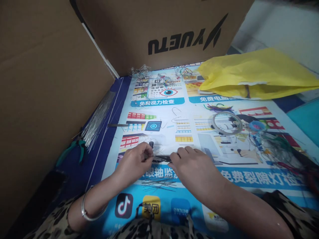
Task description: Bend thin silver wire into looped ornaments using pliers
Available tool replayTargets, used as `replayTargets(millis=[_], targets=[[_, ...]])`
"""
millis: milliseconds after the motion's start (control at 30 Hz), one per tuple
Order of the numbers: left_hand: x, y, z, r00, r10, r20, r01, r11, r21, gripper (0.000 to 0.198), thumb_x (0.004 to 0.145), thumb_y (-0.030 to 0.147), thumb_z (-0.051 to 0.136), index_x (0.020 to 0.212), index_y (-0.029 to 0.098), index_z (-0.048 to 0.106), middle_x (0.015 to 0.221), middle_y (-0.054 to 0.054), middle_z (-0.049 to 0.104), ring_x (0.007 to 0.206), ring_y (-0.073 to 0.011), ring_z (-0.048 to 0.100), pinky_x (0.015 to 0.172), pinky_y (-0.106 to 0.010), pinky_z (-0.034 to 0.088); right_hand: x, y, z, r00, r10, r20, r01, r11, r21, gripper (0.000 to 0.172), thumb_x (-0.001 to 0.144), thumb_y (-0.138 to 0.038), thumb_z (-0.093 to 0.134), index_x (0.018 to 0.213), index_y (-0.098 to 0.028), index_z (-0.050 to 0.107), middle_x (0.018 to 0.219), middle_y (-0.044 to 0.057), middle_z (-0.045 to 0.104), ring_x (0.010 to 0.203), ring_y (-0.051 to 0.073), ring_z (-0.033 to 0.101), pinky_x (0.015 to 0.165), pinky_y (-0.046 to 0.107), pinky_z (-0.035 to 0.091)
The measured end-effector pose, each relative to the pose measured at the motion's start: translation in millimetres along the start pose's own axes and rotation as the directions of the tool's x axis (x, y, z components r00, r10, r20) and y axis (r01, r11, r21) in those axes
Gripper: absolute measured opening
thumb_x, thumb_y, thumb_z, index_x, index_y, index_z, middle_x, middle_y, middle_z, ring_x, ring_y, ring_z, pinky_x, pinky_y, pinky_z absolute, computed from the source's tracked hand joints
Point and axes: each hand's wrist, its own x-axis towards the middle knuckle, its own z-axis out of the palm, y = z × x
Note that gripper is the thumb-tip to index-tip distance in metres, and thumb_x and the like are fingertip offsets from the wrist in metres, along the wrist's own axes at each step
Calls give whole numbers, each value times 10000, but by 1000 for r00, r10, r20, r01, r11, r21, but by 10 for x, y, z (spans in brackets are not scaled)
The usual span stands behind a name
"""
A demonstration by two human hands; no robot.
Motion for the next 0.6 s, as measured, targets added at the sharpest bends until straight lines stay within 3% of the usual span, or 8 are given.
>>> replayTargets(millis=[200,600], targets=[[0,-55,22,1000,-19,13,20,996,-88,37,724,179,515,760,187,511,507,63,474,452,-68,412,448,-187,331,-13,1,30,999,26,-41,-25,1000,11,90,810,-226,572,730,-185,564,699,43,588,655,173,517,556,283,262],[-2,-128,63,999,-36,9,37,984,-175,51,734,174,530,781,185,514,598,36,536,520,-77,476,474,-194,364,5,-80,25,994,107,6,-107,991,76,107,809,-291,593,769,-192,599,717,47,592,681,211,547,566,296,298]])
